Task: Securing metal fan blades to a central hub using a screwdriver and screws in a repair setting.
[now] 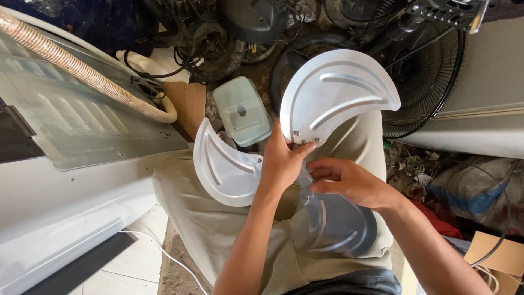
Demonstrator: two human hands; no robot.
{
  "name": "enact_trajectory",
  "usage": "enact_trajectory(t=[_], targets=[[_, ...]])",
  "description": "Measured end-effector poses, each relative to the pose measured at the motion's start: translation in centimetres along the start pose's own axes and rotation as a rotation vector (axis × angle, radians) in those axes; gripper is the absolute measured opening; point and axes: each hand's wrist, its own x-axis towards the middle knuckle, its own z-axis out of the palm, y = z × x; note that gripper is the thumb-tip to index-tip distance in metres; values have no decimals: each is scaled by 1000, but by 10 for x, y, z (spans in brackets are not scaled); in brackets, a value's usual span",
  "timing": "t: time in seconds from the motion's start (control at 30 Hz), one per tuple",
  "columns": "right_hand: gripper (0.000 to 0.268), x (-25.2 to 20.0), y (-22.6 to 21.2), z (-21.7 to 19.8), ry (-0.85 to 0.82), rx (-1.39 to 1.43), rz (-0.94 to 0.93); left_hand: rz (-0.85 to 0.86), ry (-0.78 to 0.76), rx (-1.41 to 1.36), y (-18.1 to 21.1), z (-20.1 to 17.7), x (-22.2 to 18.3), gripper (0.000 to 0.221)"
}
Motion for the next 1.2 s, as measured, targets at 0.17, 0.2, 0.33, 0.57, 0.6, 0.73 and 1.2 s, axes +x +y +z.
enact_trajectory(t=[0.17,0.2,0.33,0.57,0.6,0.73,1.2], targets=[[44,-2,-4,1,40,-156,58,17,-26,-36,-9,1,6,61],[44,-1,-4,0,38,-157,58,16,-24,-38,-8,0,6,61],[51,2,-3,-4,-5,-120,41,32,-33,-61,-6,-3,6,58],[50,8,7,-8,-10,-156,25,16,-91,-83,-20,-6,18,52],[50,9,7,-8,-11,-157,26,15,-90,-84,-20,-7,18,52],[50,10,5,-7,2,-159,16,19,-136,-159,-10,-13,18,50],[59,30,-22,12,79,-30,46,369,535,-533,-54,-30,-85,17]])
